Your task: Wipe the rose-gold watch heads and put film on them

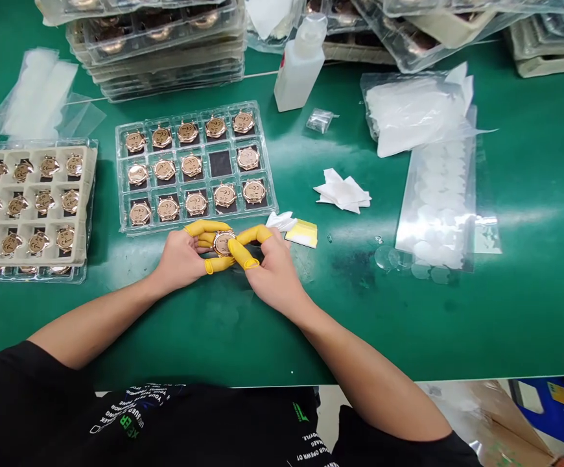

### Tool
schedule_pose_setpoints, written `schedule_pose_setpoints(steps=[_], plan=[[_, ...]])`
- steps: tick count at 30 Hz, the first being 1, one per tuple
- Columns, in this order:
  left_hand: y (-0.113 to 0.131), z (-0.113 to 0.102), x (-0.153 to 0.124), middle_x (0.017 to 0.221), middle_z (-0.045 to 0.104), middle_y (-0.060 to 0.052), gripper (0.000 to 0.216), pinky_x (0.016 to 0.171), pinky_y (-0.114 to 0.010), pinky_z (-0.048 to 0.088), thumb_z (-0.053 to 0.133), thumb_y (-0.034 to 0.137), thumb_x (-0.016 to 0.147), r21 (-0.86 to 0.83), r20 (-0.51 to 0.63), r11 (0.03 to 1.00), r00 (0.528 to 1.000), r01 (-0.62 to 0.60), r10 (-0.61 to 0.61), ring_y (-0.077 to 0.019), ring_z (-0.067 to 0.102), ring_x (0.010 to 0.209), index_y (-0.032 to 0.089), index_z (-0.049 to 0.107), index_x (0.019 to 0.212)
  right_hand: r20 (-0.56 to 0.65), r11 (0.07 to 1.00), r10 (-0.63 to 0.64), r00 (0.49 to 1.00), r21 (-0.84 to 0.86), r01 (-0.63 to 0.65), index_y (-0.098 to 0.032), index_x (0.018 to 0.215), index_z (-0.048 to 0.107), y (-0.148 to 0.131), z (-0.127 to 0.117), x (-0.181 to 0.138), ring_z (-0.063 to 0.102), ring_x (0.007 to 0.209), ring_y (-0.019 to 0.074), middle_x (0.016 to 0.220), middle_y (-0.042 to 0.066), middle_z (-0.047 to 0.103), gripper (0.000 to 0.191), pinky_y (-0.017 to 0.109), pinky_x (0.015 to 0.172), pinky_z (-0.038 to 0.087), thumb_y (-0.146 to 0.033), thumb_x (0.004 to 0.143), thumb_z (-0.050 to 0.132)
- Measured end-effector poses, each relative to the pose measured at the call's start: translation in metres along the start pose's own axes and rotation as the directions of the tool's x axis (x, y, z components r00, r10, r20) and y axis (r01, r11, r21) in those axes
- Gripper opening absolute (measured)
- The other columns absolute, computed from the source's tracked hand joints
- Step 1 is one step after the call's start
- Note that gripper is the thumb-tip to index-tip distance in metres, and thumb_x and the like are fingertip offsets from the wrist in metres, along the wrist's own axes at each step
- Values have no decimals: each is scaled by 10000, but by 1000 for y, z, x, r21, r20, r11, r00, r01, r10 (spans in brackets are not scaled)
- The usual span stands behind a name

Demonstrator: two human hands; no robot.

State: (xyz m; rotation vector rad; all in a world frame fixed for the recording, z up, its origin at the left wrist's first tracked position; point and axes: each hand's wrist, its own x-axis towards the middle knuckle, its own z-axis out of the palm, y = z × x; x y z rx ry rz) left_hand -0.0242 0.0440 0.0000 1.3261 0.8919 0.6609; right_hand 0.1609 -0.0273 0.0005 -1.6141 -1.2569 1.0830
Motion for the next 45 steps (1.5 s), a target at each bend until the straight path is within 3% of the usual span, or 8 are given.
schedule_pose_setpoints(steps=[17, 27, 32, 34, 37, 39, 42, 45], plan=[[-4, 0, -1, 1047, 848, -49, 542, 927, -317, 687, 935, 247, 692, 30, -5, 999, 1000, -22, 22, -197, 829, 941, 183, 750, 1196, -106, 997, -68, 992, -42, 63, -269, 971, 672, 1, 8, -3, 620, 1051, 263, 1056, 52, 701, 96, 482, 986, 464, -346, 914, 666], [-1, 2, -2, 1044, 847, -41, 520, 907, -295, 684, 924, 239, 692, 25, -9, 999, 999, -36, 36, -181, 824, 931, 184, 753, 1180, -121, 988, -111, 986, -122, 96, -274, 991, 648, -1, 13, -5, 632, 1045, 258, 1067, 54, 701, 116, 485, 977, 481, -382, 948, 648], [-2, 2, -1, 1011, 849, -46, 515, 887, -307, 686, 936, 258, 683, 48, -30, 998, 999, -26, 28, -184, 823, 899, 187, 758, 1161, -319, 918, -244, 916, -381, 111, -279, 1164, 621, -7, -36, 5, 622, 1079, 281, 1162, 101, 661, 293, 485, 978, 487, -518, 996, 609], [-2, 2, -2, 983, 849, -43, 513, 891, -313, 685, 930, 248, 687, 56, -30, 998, 999, -17, 18, -184, 821, 894, 189, 759, 1167, -257, 808, -271, 928, -585, 75, -279, 1210, 649, -5, -67, 10, 591, 1137, 321, 1223, 119, 658, 351, 517, 1018, 459, -514, 951, 658], [-1, 1, -2, 982, 849, -42, 530, 889, -314, 683, 935, 254, 680, 66, -24, 998, 1000, -8, 9, -180, 818, 876, 192, 761, 1177, -21, 679, -154, 988, -729, 90, -261, 1219, 695, 4, -99, 16, 586, 1107, 348, 1162, 120, 693, 384, 513, 977, 464, -402, 862, 701], [0, 1, -2, 989, 850, -41, 535, 887, -311, 683, 934, 266, 680, 72, -22, 997, 1000, -6, 8, -175, 815, 863, 193, 759, 1180, 36, 648, -55, 998, -759, 63, -231, 1117, 707, 9, -108, 20, 604, 1002, 324, 1047, 114, 692, 322, 458, 873, 473, -283, 801, 684], [1, 1, -1, 991, 850, -34, 529, 895, -311, 683, 928, 276, 682, 82, -25, 997, 1000, -7, 9, -177, 818, 885, 197, 757, 1177, -4, 586, 89, 996, -809, -55, -233, 827, 598, 8, -114, 23, 554, 767, 243, 869, 80, 640, 158, 377, 687, 398, -153, 699, 645], [-1, 1, -1, 987, 849, -30, 526, 905, -317, 683, 932, 287, 685, 93, -35, 996, 999, -13, 16, -176, 818, 881, 203, 757, 1173, -176, 599, 162, 971, -764, -239, -262, 673, 424, -1, -115, 22, 405, 574, 174, 651, 36, 537, 264, 369, 583, 295, -112, 647, 640]])
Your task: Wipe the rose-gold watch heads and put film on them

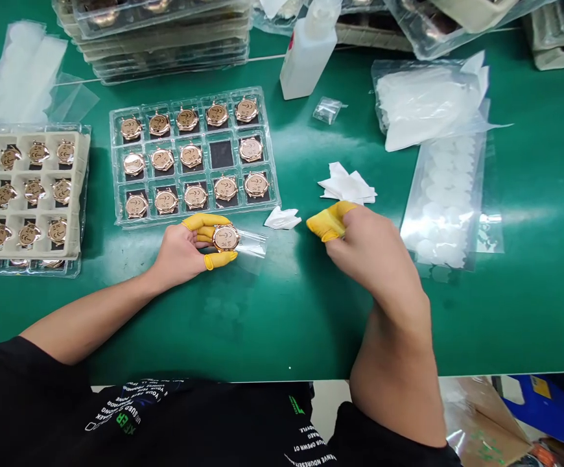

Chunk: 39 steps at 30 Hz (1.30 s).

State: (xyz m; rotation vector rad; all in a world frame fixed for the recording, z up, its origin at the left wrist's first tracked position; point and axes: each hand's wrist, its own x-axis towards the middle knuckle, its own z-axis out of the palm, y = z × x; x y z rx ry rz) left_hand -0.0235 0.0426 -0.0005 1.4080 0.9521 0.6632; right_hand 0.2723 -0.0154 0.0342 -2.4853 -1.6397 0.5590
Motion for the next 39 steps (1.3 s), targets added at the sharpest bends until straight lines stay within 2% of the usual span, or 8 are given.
schedule_pose_setpoints(steps=[2, 5, 9, 16, 20, 27, 33, 39], plan=[[-1, 1, 0, 977, 848, -29, 527, 904, -322, 683, 939, 298, 682, 12, -9, 1000, 1000, -8, 8, -174, 814, 861, 205, 759, 1168, -70, 978, 6, 998, 207, 8, -270, 678, 437, -12, 0, -7, 430, 556, 176, 611, 31, 534, 241, 368, 558, 305, -139, 676, 639], [0, 1, 0, 960, 845, -23, 510, 893, -317, 680, 941, 288, 674, 26, -22, 1000, 1000, -18, 18, -171, 810, 844, 206, 763, 1145, -115, 838, -237, 965, 479, 263, -256, 840, 543, -46, 13, -26, 592, 690, 222, 781, 59, 659, 51, 376, 608, 429, -219, 813, 566], [2, 1, -1, 967, 848, -19, 497, 846, -288, 681, 907, 236, 669, 8, 1, 1000, 1000, -18, 18, -178, 821, 856, 192, 755, 1140, -159, 776, -433, 887, 436, 457, -244, 975, 576, -87, 41, -44, 670, 950, 253, 1118, 98, 722, 146, 394, 748, 503, -203, 843, 526], [-3, -1, -2, 942, 854, -21, 528, 787, -261, 670, 926, 214, 631, 12, 26, 1000, 1000, 4, -4, -186, 823, 838, 182, 772, 1135, -207, 857, -350, 914, 322, 401, -255, 876, 497, -86, 69, -42, 561, 691, 234, 858, 78, 661, 108, 363, 607, 387, -272, 813, 583], [-1, 0, -2, 926, 847, -22, 513, 815, -282, 681, 933, 265, 661, -7, 16, 1000, 1000, 0, 0, -185, 819, 832, 181, 776, 1142, -225, 822, -344, 912, 397, 408, -261, 883, 544, -80, 67, -37, 611, 741, 236, 853, 60, 672, 55, 387, 678, 479, -219, 856, 569], [0, 1, -3, 950, 850, -27, 501, 790, -275, 676, 922, 254, 675, -4, 37, 1000, 999, 5, -4, -188, 821, 838, 189, 774, 1149, -431, 653, -610, 665, 203, 730, -283, 916, 635, -84, 54, -36, 596, 871, 239, 970, 69, 666, 213, 421, 740, 475, -104, 851, 540], [0, -2, -5, 981, 854, -38, 502, 791, -279, 678, 920, 231, 696, 26, 44, 1000, 999, -4, 3, -201, 829, 867, 183, 771, 1174, -395, 734, -605, 691, 61, 677, -246, 710, 499, -102, 67, -45, 384, 709, 210, 772, 73, 528, 220, 398, 656, 315, -132, 897, 518], [0, 0, -4, 951, 852, -22, 493, 808, -284, 690, 919, 233, 682, 34, 26, 999, 1000, -4, 3, -195, 831, 853, 194, 768, 1149, -530, 849, -403, 746, 88, 521, -251, 692, 388, -92, 57, -48, 338, 654, 185, 707, 36, 393, 296, 380, 609, 260, -278, 907, 589]])
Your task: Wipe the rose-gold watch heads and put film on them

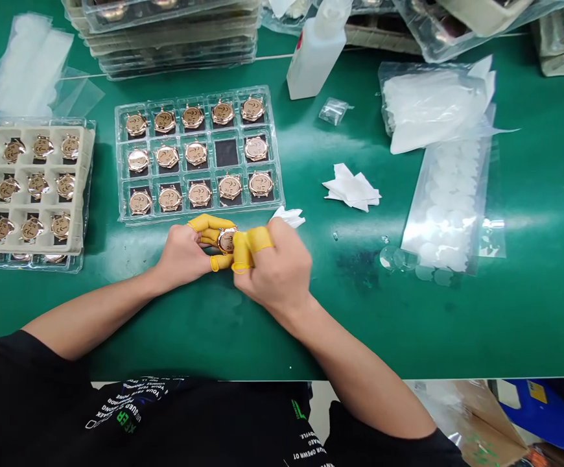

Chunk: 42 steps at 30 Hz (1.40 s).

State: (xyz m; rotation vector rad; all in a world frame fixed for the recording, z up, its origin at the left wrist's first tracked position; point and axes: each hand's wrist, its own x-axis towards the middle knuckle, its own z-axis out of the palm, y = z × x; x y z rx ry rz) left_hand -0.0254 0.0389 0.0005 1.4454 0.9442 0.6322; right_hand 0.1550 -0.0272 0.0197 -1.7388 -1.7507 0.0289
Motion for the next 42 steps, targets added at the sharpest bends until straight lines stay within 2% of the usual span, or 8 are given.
schedule_pose_setpoints(steps=[6, 10, 16, 20, 24, 28, 34, 42], plan=[[-1, 0, 2, 945, 847, -10, 506, 802, -285, 697, 924, 280, 700, -19, 8, 1000, 1000, -15, 15, -184, 822, 828, 214, 768, 1177, -47, 961, 218, 975, -164, -223, -224, 1005, 669, 57, -31, 15, 549, 941, 317, 1020, 155, 624, 254, 517, 826, 439, -418, 847, 712], [-4, -1, 2, 958, 842, 9, 464, 846, -301, 695, 892, 279, 745, -16, 63, 994, 992, -107, 107, -175, 812, 834, 239, 783, 1194, 155, 915, 229, 961, 301, -267, -263, 1317, 645, 43, -21, 14, 623, 906, 262, 1082, 107, 721, 462, 480, 839, 501, -483, 916, 712], [-7, 2, 2, 911, 841, -8, 658, 872, -319, 689, 925, 292, 738, -98, -12, 995, 1000, -29, 28, -186, 824, 849, 243, 698, 1353, 270, 790, 225, 936, 511, -337, -267, 1079, 751, 21, 6, 43, 574, 725, 174, 868, 18, 724, 261, 378, 723, 497, -408, 864, 790], [-5, 3, 2, 937, 845, -23, 761, 906, -334, 688, 967, 333, 713, -116, -29, 993, 999, 22, -25, -192, 830, 890, 239, 644, 1396, 127, 862, 236, 963, 430, -268, -222, 1008, 787, 46, 40, 113, 523, 676, 157, 873, 30, 716, 194, 389, 680, 482, -322, 843, 773], [-5, 2, 2, 956, 850, -22, 717, 876, -335, 697, 963, 355, 734, -66, 7, 998, 1000, 13, -13, -195, 832, 877, 245, 654, 1371, 263, 940, 56, 963, 310, -139, -178, 992, 768, 61, 73, 164, 646, 910, 202, 908, 42, 674, 149, 443, 871, 528, -250, 862, 747], [-7, 2, 2, 972, 856, -25, 673, 872, -329, 701, 945, 367, 764, -52, 27, 999, 1000, 6, -5, -194, 834, 880, 234, 661, 1359, 241, 969, -86, 967, 245, 25, -128, 1031, 725, 45, 90, 167, 590, 1265, 297, 1183, 101, 616, 254, 463, 979, 497, -365, 997, 640], [-5, 0, 2, 978, 862, -19, 550, 898, -322, 698, 912, 363, 804, -11, 47, 1000, 999, -18, 18, -178, 834, 860, 206, 699, 1286, 260, 988, -69, 963, 149, 31, -154, 977, 694, 9, 118, 149, 594, 1224, 384, 1209, 170, 563, 162, 535, 937, 542, -300, 918, 732], [-1, 0, 2, 957, 864, -36, 530, 908, -328, 695, 899, 339, 797, -50, -7, 999, 1000, 9, -9, -204, 840, 914, 193, 716, 1272, 309, 890, 193, 931, 345, -299, -232, 1254, 589, -1, 53, 124, 634, 898, 239, 983, 57, 642, 396, 427, 800, 524, -315, 892, 726]])
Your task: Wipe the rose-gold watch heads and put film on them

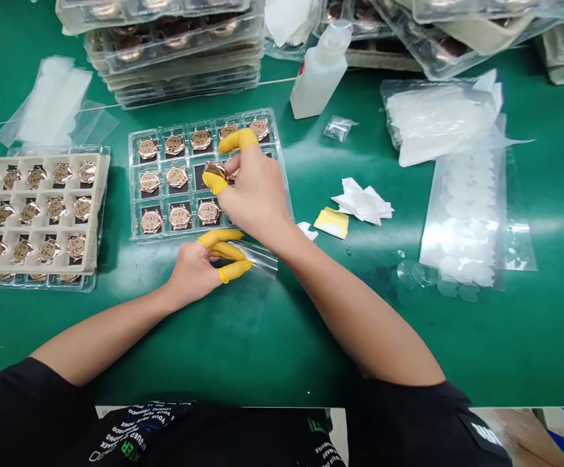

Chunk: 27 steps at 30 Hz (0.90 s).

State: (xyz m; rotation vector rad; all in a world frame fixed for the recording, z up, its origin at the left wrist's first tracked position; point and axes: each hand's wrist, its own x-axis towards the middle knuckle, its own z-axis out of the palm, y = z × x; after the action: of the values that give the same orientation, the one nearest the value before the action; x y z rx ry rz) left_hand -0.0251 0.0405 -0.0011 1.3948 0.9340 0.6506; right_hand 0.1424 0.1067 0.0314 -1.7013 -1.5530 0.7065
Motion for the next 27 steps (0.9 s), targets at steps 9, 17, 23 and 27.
schedule_pose_setpoints(steps=[9, 17, 23, 27], plan=[[-3, -3, 1, 959, 852, -37, 569, 905, -338, 690, 935, 330, 725, 46, 75, 993, 992, -107, 103, -202, 826, 881, 191, 744, 1243, 452, 662, 346, 822, 504, -555, -243, 1086, 522, 15, -34, -108, 449, 566, 87, 719, -71, 569, 744, 251, 534, 363, -569, 595, 976], [0, -2, 1, 920, 835, -23, 476, 837, -304, 698, 889, 263, 725, 39, 22, 993, 994, -108, 108, -172, 806, 814, 187, 765, 1179, 102, 962, 260, 960, 61, -267, -227, 997, 711, 46, -83, -91, 566, 709, 180, 891, 56, 669, 403, 357, 671, 460, -534, 759, 818], [-3, -2, 4, 985, 833, -29, 541, 899, -323, 693, 884, 241, 725, -76, 28, 996, 998, -51, 54, -170, 812, 876, 207, 738, 1245, -117, 821, 174, 978, -531, -210, -229, 1046, 762, 98, -117, -81, 608, 826, 255, 1060, 108, 636, 288, 418, 755, 472, -306, 772, 719], [-1, -2, 5, 958, 821, -24, 555, 871, -299, 684, 915, 240, 684, -134, -5, 991, 1000, -4, 4, -157, 798, 861, 205, 740, 1210, -18, 831, 123, 992, -544, -113, -228, 1023, 717, 98, -111, -95, 638, 921, 296, 1062, 119, 647, 275, 434, 784, 499, -312, 761, 708]])
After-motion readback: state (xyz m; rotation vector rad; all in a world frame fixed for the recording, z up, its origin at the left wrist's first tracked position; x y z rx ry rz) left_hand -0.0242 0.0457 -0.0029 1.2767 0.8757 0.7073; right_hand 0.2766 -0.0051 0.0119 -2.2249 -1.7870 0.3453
